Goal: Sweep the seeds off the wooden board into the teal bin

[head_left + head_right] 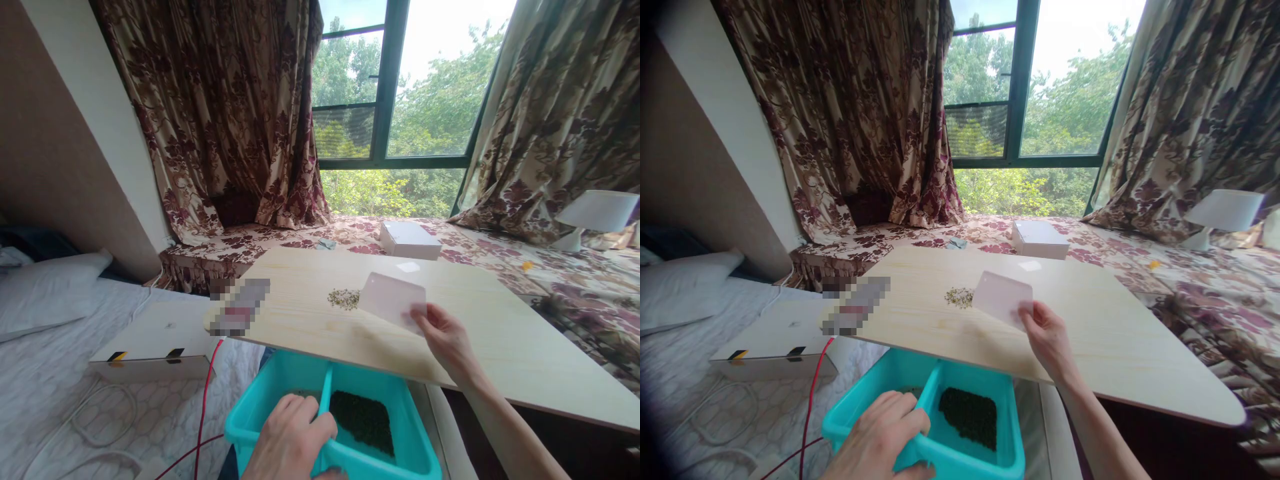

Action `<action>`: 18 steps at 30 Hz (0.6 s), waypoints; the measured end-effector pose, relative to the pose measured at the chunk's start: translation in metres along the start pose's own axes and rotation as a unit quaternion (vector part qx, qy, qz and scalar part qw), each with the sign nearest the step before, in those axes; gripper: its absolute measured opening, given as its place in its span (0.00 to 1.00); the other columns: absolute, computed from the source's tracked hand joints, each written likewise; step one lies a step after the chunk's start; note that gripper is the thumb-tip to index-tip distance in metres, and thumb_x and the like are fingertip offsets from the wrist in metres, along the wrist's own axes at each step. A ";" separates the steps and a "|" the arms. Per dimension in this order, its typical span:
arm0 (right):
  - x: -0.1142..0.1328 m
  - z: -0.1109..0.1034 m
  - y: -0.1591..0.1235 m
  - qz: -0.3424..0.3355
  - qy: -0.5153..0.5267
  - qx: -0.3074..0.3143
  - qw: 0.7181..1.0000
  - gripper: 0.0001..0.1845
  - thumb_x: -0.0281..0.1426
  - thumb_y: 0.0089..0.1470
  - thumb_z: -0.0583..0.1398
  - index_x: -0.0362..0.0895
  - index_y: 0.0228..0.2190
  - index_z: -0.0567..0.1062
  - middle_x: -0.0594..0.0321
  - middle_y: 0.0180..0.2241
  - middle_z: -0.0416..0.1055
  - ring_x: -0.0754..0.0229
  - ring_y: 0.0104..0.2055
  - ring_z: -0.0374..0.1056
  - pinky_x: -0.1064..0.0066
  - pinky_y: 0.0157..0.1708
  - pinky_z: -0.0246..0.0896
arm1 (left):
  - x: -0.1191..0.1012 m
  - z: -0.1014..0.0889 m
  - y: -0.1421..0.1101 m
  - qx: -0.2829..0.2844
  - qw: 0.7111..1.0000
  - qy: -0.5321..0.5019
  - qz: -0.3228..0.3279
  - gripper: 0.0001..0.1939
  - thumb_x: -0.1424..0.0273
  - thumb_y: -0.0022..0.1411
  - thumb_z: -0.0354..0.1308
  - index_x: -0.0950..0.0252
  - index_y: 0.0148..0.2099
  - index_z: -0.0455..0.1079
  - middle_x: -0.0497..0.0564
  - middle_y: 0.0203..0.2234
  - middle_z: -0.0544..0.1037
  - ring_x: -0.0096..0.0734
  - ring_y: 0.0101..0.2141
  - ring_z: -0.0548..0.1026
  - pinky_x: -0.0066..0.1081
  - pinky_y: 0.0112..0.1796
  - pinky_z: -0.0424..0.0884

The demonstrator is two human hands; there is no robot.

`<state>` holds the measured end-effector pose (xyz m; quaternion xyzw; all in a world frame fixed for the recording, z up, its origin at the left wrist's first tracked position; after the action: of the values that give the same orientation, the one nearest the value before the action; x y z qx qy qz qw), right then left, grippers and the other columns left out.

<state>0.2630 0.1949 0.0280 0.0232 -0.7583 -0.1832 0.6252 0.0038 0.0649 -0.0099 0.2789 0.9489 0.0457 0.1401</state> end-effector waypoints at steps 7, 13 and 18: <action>-0.009 0.012 0.016 -0.017 -0.025 0.013 0.999 0.18 0.45 0.47 0.60 0.43 0.31 0.74 0.56 0.29 0.77 0.53 0.35 0.73 0.65 0.36 0.67 | 0.012 -0.007 -0.007 0.036 0.996 -0.018 -0.074 0.13 0.64 0.51 0.66 0.59 0.37 0.66 0.46 0.33 0.70 0.37 0.37 0.68 0.32 0.36 0.60; -0.011 0.012 0.016 -0.025 -0.046 0.028 0.998 0.16 0.43 0.48 0.59 0.43 0.29 0.74 0.57 0.29 0.77 0.55 0.33 0.72 0.66 0.34 0.66 | 0.013 -0.012 -0.006 0.045 0.993 -0.033 -0.101 0.12 0.67 0.51 0.65 0.60 0.37 0.67 0.46 0.33 0.70 0.38 0.38 0.67 0.32 0.36 0.60; -0.008 0.010 0.014 -0.014 -0.025 0.025 0.999 0.16 0.43 0.48 0.59 0.43 0.31 0.74 0.57 0.30 0.77 0.55 0.35 0.73 0.65 0.37 0.66 | 0.012 -0.017 -0.006 0.023 0.992 -0.020 -0.118 0.12 0.67 0.50 0.66 0.61 0.35 0.67 0.46 0.32 0.70 0.38 0.37 0.67 0.32 0.36 0.59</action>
<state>0.2581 0.2125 0.0232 0.0446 -0.7780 -0.1728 0.6024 -0.0141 0.0663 0.0021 0.1686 0.9731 0.0011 0.1568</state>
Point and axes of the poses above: each hand's wrist, its own y-axis towards the middle knuckle, its own z-axis out of the palm, x = y × z, the point moved 5 cm from there along y, towards the middle knuckle
